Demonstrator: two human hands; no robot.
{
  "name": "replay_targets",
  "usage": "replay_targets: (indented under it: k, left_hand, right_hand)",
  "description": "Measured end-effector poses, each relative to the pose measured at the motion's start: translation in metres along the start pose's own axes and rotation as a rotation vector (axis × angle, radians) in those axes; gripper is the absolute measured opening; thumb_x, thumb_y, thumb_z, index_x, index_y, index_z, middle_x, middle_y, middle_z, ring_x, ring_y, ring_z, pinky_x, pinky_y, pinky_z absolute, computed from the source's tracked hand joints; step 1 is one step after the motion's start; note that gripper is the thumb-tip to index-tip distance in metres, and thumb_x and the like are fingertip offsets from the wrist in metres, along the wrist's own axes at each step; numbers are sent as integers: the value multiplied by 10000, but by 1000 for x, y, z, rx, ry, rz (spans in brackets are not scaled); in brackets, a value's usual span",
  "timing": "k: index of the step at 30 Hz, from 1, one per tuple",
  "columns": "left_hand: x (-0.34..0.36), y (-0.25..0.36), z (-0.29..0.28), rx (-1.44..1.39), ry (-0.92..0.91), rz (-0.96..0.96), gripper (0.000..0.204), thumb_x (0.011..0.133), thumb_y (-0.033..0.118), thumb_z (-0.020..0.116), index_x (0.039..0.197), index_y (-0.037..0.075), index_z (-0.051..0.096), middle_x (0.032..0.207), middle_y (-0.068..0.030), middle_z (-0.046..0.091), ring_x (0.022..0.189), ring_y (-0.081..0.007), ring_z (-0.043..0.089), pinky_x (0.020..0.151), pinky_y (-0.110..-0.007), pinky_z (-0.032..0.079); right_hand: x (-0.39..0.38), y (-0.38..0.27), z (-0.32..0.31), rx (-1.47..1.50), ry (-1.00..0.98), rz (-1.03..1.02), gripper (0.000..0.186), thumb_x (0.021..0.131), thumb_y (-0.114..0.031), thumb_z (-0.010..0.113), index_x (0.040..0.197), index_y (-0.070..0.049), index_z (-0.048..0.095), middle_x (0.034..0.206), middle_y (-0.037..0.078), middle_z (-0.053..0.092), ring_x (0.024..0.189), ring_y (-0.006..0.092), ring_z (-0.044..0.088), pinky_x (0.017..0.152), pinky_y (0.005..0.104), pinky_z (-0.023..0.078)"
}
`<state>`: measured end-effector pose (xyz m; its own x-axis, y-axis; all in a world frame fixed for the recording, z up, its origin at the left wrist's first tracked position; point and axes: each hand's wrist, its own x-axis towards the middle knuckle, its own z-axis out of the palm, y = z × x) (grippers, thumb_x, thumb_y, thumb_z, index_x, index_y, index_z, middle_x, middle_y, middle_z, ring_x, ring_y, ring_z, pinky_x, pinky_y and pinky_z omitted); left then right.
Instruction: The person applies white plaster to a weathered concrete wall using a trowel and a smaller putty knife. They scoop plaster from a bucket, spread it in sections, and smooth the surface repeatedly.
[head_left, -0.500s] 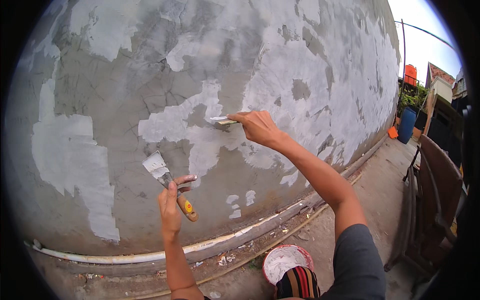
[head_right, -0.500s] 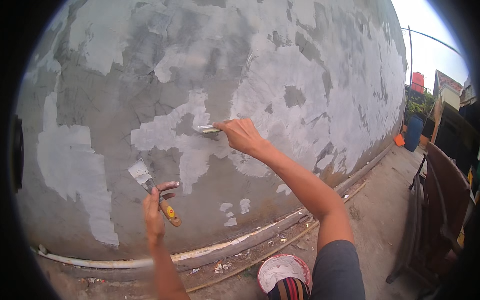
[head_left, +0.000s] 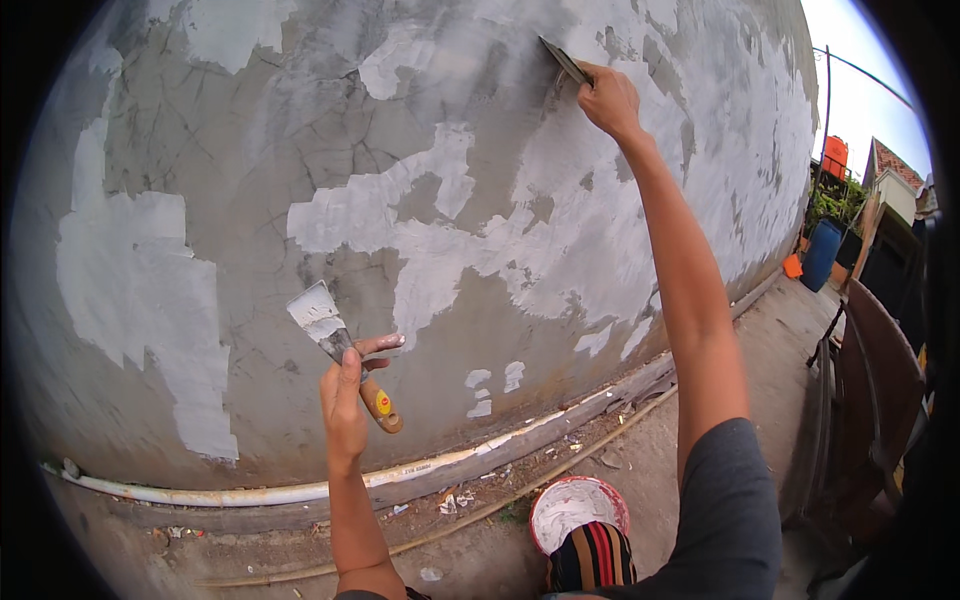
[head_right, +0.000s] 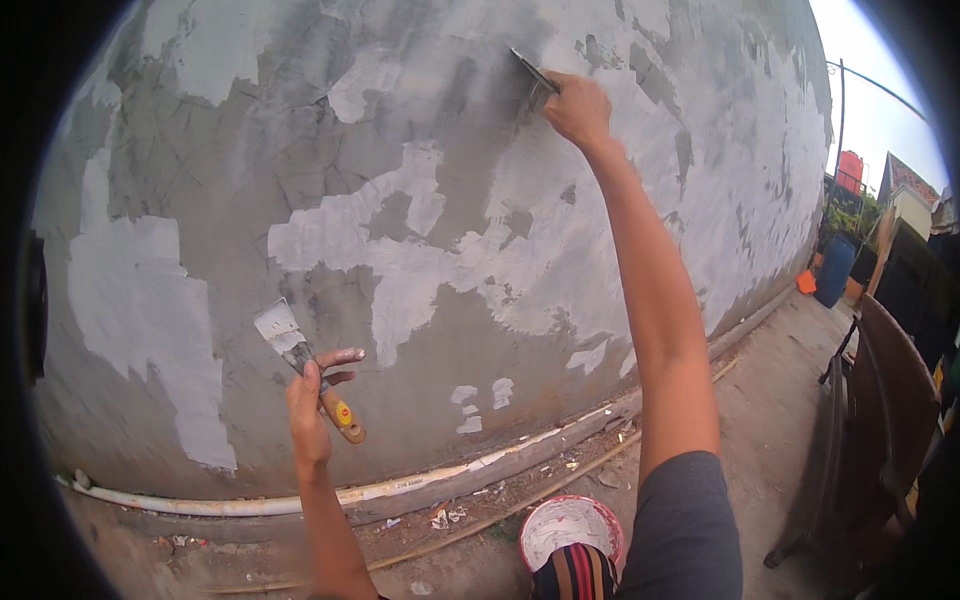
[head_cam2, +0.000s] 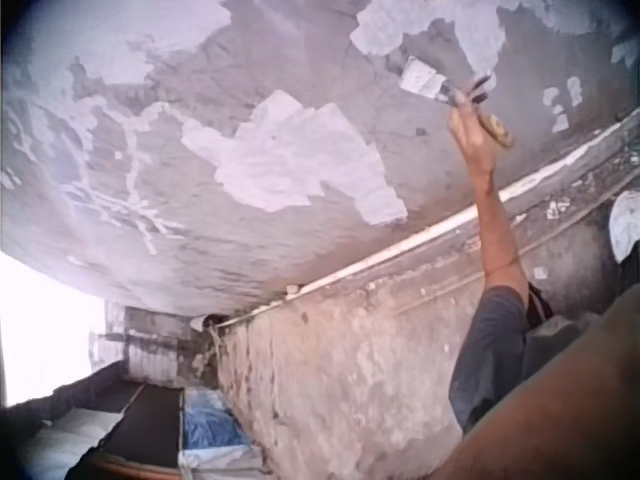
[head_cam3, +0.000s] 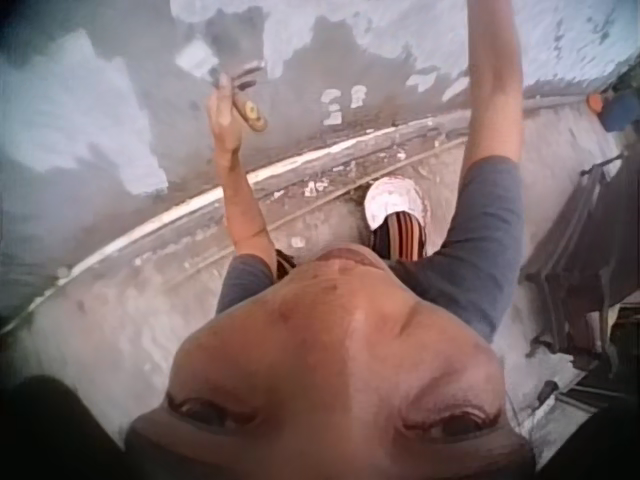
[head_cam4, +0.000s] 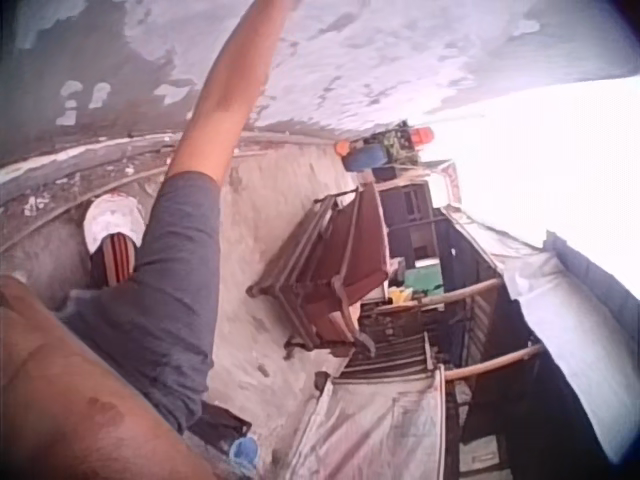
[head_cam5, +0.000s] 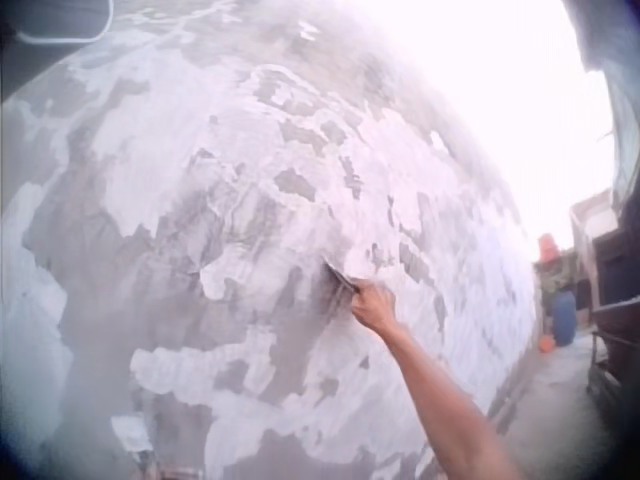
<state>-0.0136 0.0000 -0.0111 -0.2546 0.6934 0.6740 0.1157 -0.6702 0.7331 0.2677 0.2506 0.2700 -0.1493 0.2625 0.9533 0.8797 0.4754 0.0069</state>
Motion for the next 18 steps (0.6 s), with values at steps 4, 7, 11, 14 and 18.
replay_targets:
  k: [4,7,11,14,18]
  left_hand:
    - [-2,-7,-2,-4,-4,-13,543,1022,362,294,1054,-50,647,1050,-175,673,1025,-251,617,882,-369,463]
    - [-5,-6,1,-8,-10,-4,542,1022,362,295,1060,-48,647,1051,-174,673,1027,-252,616,884,-369,463]
    - [0,2,11,-21,-23,5,550,1020,377,300,1064,-45,649,1053,-175,674,1031,-252,615,888,-371,463]
    - [0,11,12,-21,-62,24,556,1016,393,307,1062,-39,654,1059,-174,674,1034,-250,616,889,-372,465]
    - [-3,17,5,-19,-45,23,584,1018,407,306,1056,-54,664,1060,-167,681,1004,-232,615,890,-356,458]
  right_hand:
    - [-77,-58,36,52,5,-77,557,716,-37,568,1264,-126,602,1003,215,669,862,349,658,726,426,528]
    - [-149,-93,84,42,30,-144,661,726,-34,623,1369,-102,484,1153,250,615,963,370,647,739,423,548]
    - [-249,-110,100,8,-104,-255,659,743,12,599,1380,-85,459,1222,257,577,1076,374,615,740,410,556]
    - [-255,-93,72,147,-228,-302,562,766,14,579,1310,-123,550,1024,218,649,909,335,660,674,393,534]
    - [-159,-69,-9,274,-113,-71,456,775,-5,555,1159,-220,676,668,145,632,643,345,616,587,428,470]
